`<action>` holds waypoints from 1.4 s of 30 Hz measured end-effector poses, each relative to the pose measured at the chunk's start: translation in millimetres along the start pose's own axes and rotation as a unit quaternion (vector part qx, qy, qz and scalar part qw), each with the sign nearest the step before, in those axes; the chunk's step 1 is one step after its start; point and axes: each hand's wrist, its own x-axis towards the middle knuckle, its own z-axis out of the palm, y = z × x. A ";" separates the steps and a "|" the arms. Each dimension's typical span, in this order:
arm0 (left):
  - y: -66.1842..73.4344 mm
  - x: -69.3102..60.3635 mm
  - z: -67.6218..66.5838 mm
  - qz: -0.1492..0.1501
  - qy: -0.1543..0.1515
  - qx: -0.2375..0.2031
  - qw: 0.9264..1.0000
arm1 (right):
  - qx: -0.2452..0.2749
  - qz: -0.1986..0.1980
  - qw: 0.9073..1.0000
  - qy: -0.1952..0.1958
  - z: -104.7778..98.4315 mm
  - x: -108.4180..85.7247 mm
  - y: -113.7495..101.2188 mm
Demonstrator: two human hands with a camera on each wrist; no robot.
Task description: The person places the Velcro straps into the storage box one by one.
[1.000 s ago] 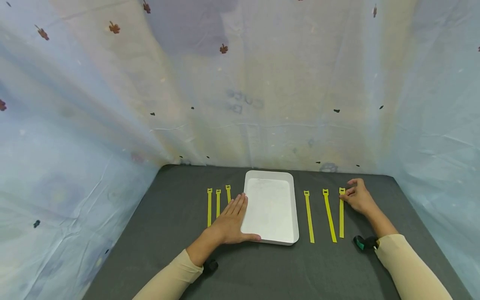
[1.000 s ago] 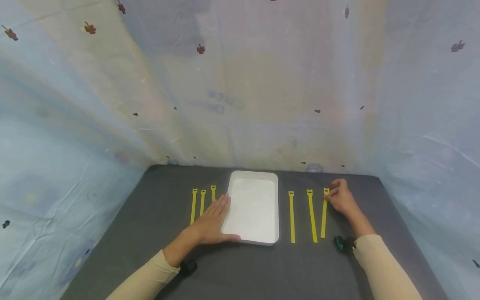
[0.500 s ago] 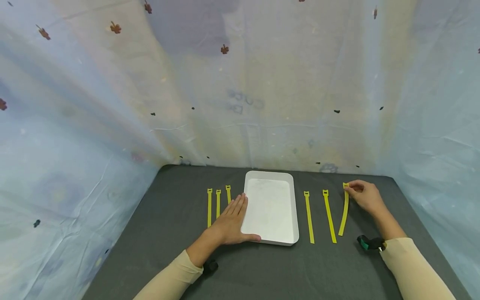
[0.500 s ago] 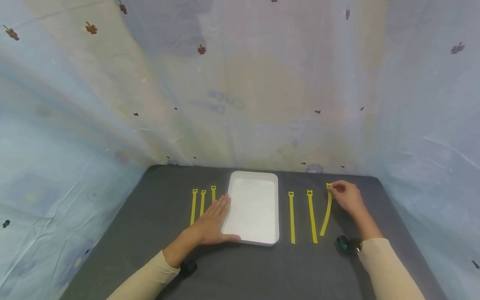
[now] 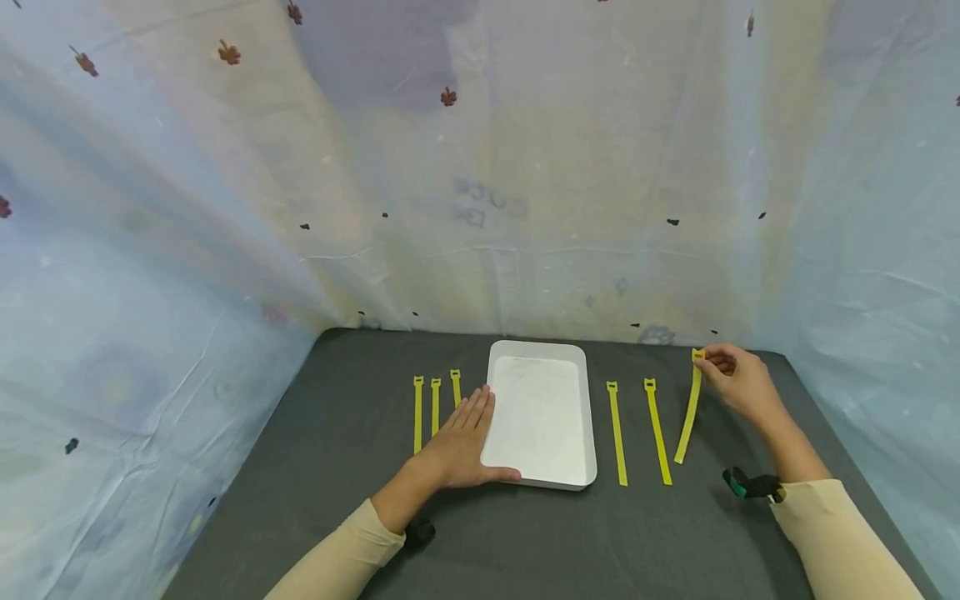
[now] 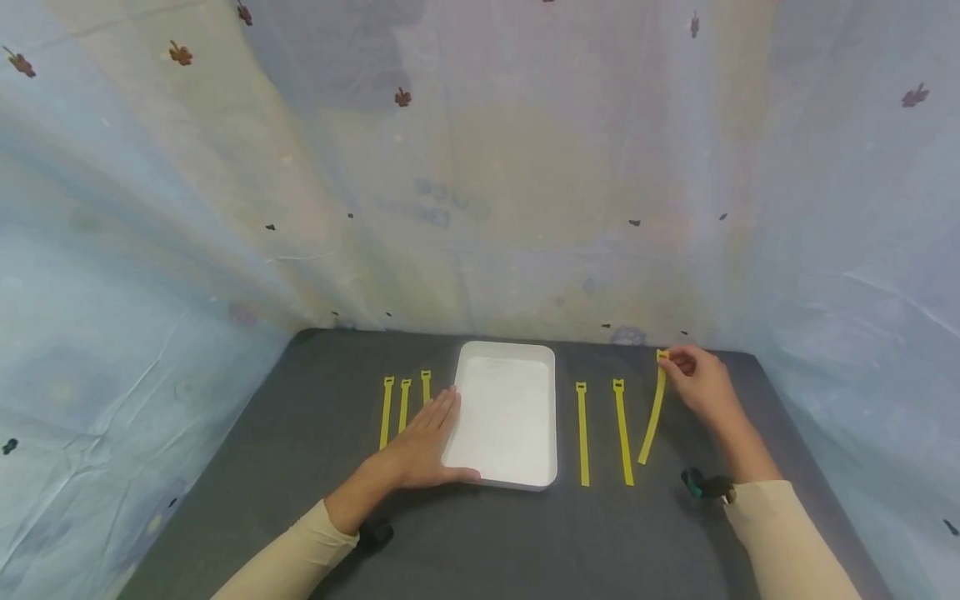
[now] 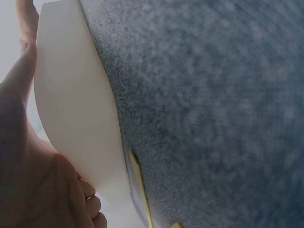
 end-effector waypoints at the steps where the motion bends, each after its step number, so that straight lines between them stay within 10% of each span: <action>1: -0.2 0.1 -0.2 0.000 0.000 -0.001 1.000 | -0.001 -0.005 1.000 0.003 -1.8 0.5 -3.0; 28: -2.2 0.6 0.1 -0.002 -0.002 -0.011 1.000 | 0.069 -0.140 0.983 0.093 -14.6 9.2 -81.7; 42: -1.6 1.2 0.8 0.002 0.001 -0.006 1.000 | 0.135 -0.181 0.971 0.080 -1.3 10.4 -117.8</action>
